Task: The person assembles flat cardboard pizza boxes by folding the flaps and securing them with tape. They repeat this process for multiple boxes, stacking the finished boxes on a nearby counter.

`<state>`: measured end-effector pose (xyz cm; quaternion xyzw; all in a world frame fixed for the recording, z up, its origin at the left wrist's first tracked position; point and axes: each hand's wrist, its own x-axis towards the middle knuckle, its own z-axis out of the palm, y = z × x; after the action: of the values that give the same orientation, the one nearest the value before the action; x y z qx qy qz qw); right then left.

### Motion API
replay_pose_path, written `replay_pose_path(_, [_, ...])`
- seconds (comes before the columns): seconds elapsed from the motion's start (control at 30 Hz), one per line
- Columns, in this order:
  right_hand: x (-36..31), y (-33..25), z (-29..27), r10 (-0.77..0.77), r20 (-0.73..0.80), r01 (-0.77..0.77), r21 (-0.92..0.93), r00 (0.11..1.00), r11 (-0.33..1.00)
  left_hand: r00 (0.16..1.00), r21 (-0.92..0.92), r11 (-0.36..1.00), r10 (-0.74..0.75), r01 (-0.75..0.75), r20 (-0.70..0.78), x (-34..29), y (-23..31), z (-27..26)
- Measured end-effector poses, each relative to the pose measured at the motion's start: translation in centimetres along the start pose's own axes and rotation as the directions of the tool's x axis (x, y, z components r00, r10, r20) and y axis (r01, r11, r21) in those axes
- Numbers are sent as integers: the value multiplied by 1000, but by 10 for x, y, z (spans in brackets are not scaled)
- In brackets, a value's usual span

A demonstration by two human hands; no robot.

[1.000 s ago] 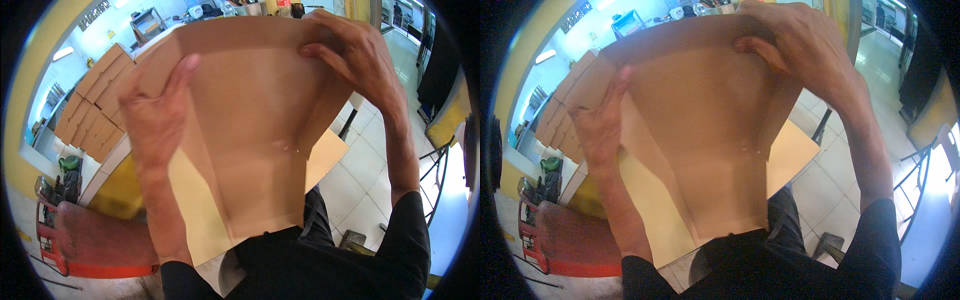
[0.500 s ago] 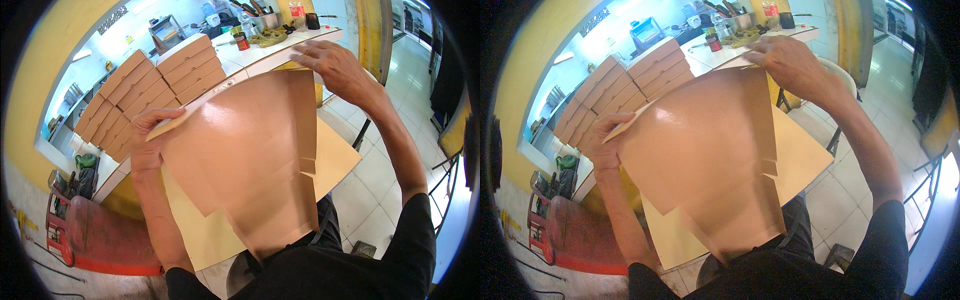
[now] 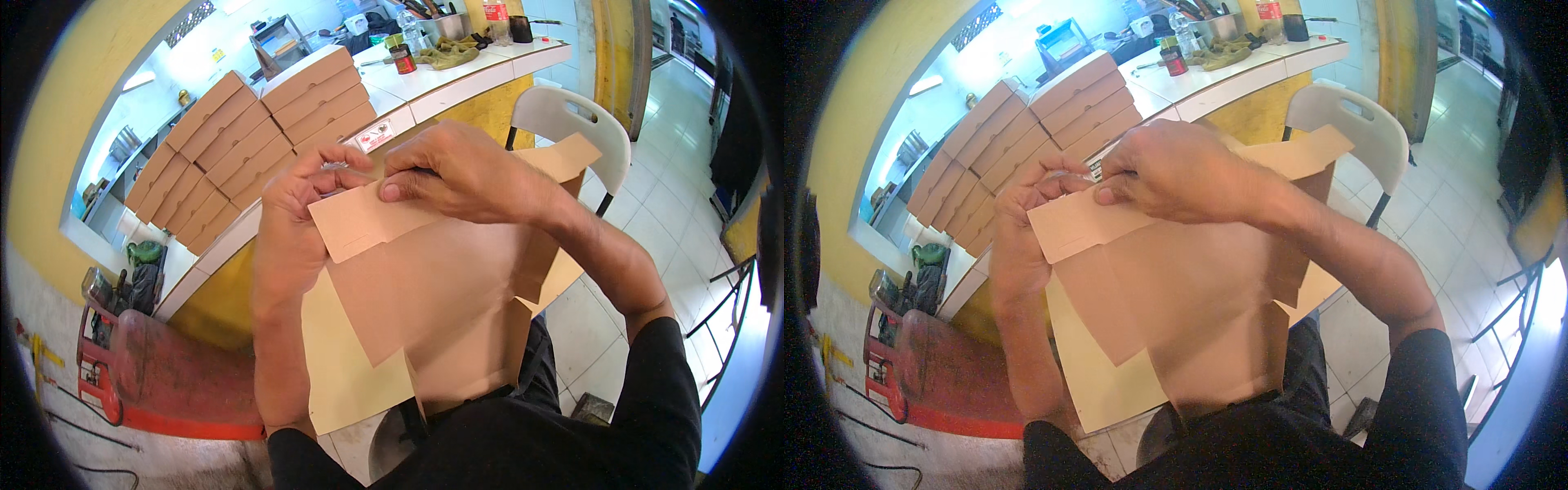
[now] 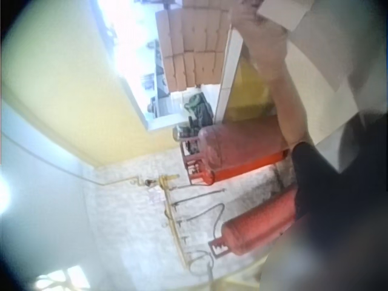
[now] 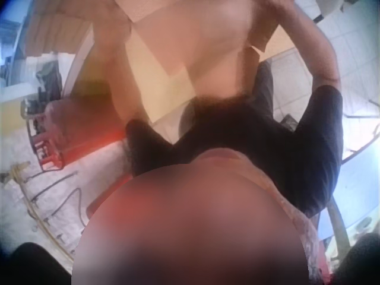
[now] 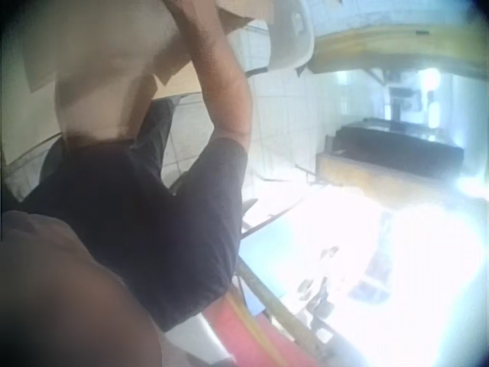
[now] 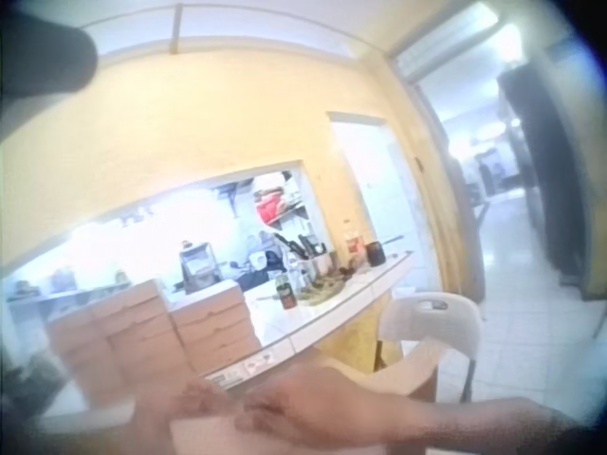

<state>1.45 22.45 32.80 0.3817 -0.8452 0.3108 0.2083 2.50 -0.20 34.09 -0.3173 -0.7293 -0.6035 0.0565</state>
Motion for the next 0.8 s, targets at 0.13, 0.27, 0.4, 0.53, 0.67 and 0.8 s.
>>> replay_pose_path(0.13, [-8, 6, 11, -61, -163, 38, -144, 985, 989, 974, 68, 998, 34, -20, -224, 3, 21, 2])
replay_pose_path(0.27, [-13, -10, 17, -197, -220, 133, -275, 955, 952, 970, 789, 588, -24, -181, 240, -4, 53, -2])
replay_pose_path(0.4, [-7, -26, 14, -247, -155, 199, -273, 956, 941, 989, 851, 507, 27, -137, 143, -21, 53, 15])
replay_pose_path(0.53, [-14, -27, 12, -228, -144, 195, -214, 963, 957, 990, 874, 469, 0, -126, 143, -25, 66, 13])
replay_pose_path(0.67, [-32, -12, 12, -174, -164, 148, -160, 971, 976, 985, 867, 471, 29, -162, 169, -27, 63, 4])
replay_pose_path(0.8, [-44, -2, 8, -97, -108, 89, -73, 989, 993, 981, 853, 497, -14, -162, 195, -29, 60, -6])
